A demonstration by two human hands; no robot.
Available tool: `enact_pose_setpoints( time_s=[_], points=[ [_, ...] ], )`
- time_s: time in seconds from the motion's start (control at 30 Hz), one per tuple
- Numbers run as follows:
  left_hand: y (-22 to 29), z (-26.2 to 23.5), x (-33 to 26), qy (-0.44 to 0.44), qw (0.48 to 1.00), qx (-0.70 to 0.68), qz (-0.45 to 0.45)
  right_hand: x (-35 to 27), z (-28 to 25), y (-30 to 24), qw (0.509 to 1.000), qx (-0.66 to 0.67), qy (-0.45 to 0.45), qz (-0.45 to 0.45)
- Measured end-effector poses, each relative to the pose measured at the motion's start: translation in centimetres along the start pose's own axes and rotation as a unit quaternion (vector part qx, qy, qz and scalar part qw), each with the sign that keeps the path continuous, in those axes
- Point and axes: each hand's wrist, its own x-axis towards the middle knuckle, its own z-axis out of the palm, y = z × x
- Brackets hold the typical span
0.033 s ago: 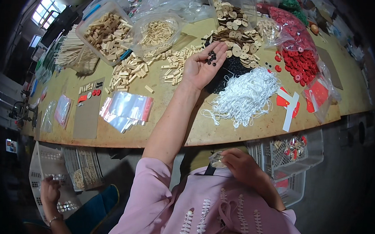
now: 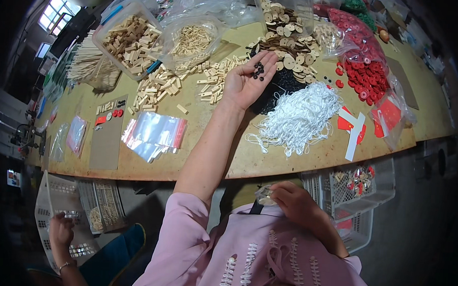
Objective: The person assembles small craft kits by placing wooden pieces, black beads, and white strings into clear plastic bags. They then seal each bag and place it into a nearby basket. The process is repeated multiple times with consistent hand movements.
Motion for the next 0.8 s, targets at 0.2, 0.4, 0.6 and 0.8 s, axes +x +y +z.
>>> enact_pose_setpoints(
  time_s=[0.2,0.4,0.6,0.8],
  points=[
    [-0.1,0.3,-0.2,0.016,1.0,0.014,0.006,0.0,0.1,0.1,1.0,0.008,0.004,-0.005],
    [-0.1,-0.2,0.1,-0.006,1.0,0.007,-0.009,-0.4,0.3,0.1,1.0,-0.002,0.004,0.006],
    [1.1,-1.7,0.4,0.05,0.998,-0.023,-0.004,-0.8,0.6,1.3,0.993,-0.067,-0.076,-0.052],
    [0.5,-1.1,0.5,0.149,0.981,0.116,0.038,-0.8,1.1,0.9,0.998,0.025,-0.06,0.008]
  ],
)
